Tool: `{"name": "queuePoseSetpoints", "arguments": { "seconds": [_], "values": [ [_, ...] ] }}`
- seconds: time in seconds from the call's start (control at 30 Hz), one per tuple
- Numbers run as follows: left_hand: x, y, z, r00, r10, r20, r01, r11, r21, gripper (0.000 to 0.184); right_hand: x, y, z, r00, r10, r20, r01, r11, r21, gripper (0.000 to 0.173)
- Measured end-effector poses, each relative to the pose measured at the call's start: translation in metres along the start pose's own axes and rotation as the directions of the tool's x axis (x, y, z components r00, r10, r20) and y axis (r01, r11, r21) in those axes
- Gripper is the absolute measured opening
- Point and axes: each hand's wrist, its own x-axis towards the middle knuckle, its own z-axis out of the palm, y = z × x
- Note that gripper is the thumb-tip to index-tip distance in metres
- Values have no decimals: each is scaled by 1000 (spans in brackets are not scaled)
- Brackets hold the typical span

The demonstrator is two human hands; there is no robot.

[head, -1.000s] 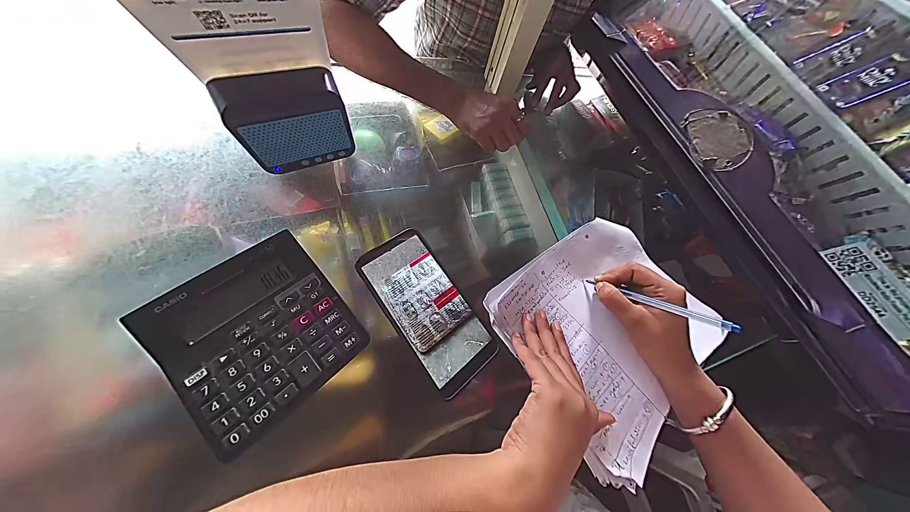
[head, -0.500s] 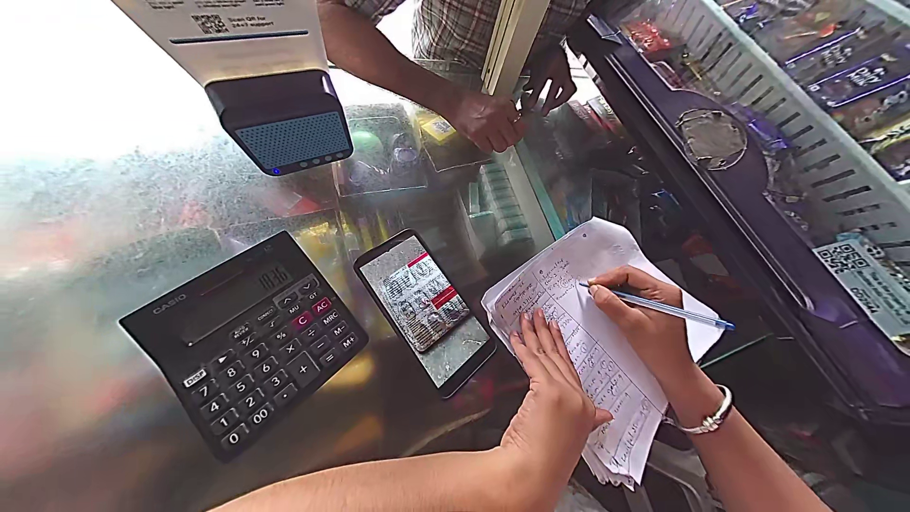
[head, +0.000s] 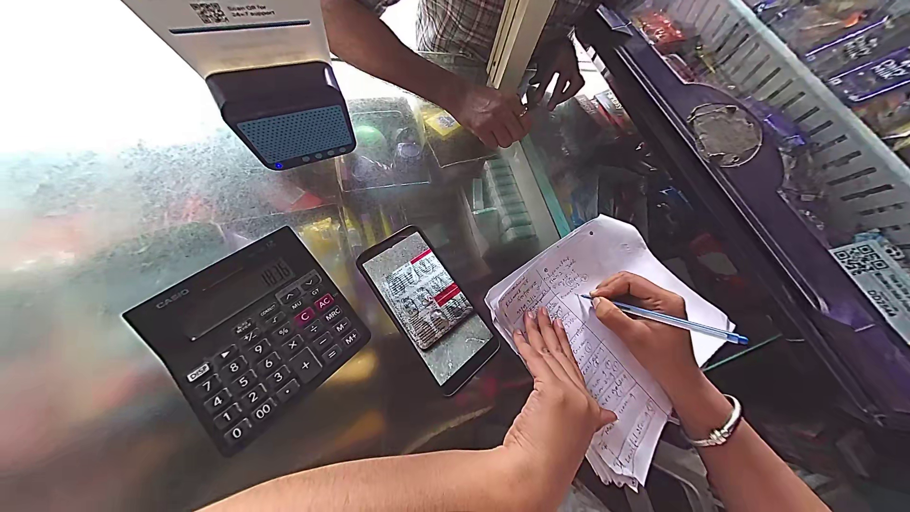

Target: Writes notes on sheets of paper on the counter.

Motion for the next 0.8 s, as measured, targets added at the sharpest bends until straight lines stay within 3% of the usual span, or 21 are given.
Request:
{"name": "queuePoseSetpoints", "arguments": {
  "seconds": [0.5,0.7,0.8],
  "values": [
    [0,-1,-2,1000,-3,31,5,999,-42,108,0,-2,1,1000,6,-22,-7,1000,-22,4],
    [2,-2,-8,992,4,126,9,994,-106,105,0,-1,1,999,-3,-32,1,999,-39,3],
    [6,-6,-19,961,46,273,12,978,-207,99,2,-7,0,1000,6,-9,-5,999,31,7]
  ]
}}
